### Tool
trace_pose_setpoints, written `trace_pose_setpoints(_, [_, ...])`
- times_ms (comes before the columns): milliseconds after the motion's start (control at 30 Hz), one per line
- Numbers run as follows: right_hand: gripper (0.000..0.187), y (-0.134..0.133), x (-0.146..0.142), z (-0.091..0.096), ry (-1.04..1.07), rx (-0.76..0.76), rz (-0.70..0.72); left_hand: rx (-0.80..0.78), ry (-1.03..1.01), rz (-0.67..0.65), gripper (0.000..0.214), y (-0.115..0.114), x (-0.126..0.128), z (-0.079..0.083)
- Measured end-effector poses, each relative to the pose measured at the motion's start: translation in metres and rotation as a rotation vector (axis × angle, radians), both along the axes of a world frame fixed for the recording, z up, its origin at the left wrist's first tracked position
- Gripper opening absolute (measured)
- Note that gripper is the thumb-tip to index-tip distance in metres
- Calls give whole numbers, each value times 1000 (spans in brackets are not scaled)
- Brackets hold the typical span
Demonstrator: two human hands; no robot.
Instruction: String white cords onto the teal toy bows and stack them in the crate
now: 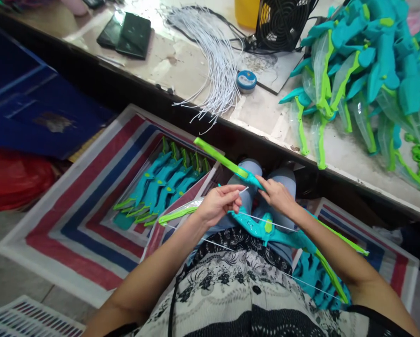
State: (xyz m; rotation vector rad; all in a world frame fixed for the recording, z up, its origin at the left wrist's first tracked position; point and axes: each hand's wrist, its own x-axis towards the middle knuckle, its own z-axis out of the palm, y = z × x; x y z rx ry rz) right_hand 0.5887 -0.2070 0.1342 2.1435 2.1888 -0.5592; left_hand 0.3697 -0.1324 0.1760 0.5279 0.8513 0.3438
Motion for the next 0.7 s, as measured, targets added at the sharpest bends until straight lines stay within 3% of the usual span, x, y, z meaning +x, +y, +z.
trace_pose_setpoints(133, [53, -12, -13, 3, -70, -20, -4, -51, -41, -211, 43, -15, 4, 2])
trace_pose_setpoints(233, [53, -13, -11, 4, -72, -21, -10, -39, -129, -250, 41, -24, 4, 5])
trace_pose_setpoints(300, [54, -11, -6, 4, -58, -23, -3, -12, -146, -155, 40, -23, 1, 8])
trace_pose_setpoints(367, [54, -9, -1, 4, -30, -23, 8, 50, -108, 23, 41, -13, -6, 13])
trace_pose_setpoints(467, [52, -7, 4, 4, -2, -14, 14, 278, 47, 376, 38, 14, -24, 25])
trace_pose_setpoints(533, [51, -7, 6, 4, -3, -9, 14, 468, 172, 539, 32, 32, -34, 32])
trace_pose_setpoints(700, [51, -6, 6, 4, -19, 7, 26, 743, 345, 583, 21, 56, -28, 33])
